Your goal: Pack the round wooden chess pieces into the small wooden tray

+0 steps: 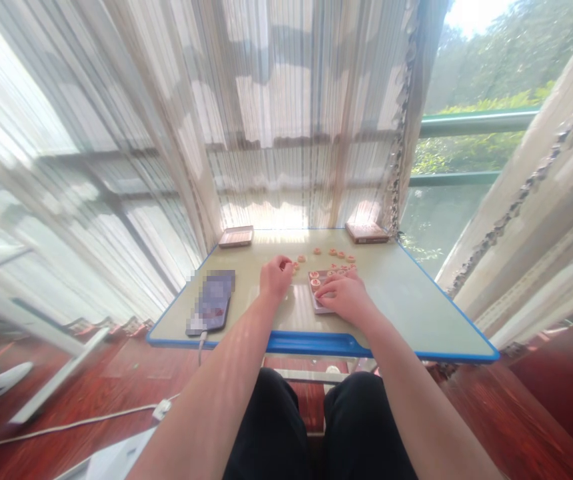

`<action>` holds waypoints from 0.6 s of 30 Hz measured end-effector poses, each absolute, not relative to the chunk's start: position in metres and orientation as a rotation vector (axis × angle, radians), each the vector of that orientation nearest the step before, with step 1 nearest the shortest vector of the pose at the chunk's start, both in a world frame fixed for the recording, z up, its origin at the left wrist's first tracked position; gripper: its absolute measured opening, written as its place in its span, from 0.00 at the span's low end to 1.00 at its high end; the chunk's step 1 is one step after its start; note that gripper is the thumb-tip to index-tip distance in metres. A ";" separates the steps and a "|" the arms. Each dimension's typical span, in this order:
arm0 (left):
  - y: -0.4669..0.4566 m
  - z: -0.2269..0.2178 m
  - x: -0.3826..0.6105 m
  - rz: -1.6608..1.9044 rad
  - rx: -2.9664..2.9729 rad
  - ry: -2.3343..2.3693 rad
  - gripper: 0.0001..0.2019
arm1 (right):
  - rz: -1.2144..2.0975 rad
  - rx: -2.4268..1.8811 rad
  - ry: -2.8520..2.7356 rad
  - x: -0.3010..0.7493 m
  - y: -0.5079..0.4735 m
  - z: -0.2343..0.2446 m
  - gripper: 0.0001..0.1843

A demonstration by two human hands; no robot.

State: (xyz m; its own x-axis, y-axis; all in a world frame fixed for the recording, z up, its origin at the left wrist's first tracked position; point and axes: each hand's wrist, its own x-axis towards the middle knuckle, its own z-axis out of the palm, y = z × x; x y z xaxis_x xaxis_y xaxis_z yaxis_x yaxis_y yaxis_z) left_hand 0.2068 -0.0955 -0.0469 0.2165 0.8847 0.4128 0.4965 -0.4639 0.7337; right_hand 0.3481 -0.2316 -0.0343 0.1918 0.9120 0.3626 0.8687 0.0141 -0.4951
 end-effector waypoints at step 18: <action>-0.094 -0.047 0.205 1.157 2.074 1.312 0.09 | -0.097 -1.762 -1.738 0.347 -0.233 -0.036 0.08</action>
State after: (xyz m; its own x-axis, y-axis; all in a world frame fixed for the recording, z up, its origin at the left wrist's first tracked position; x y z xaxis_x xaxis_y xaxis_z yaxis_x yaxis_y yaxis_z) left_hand 0.2049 -0.0943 -0.0467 0.2062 0.8831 0.4214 0.5287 -0.4629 0.7115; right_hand 0.3474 -0.2329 -0.0360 0.1175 0.8679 0.4827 0.9164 0.0925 -0.3894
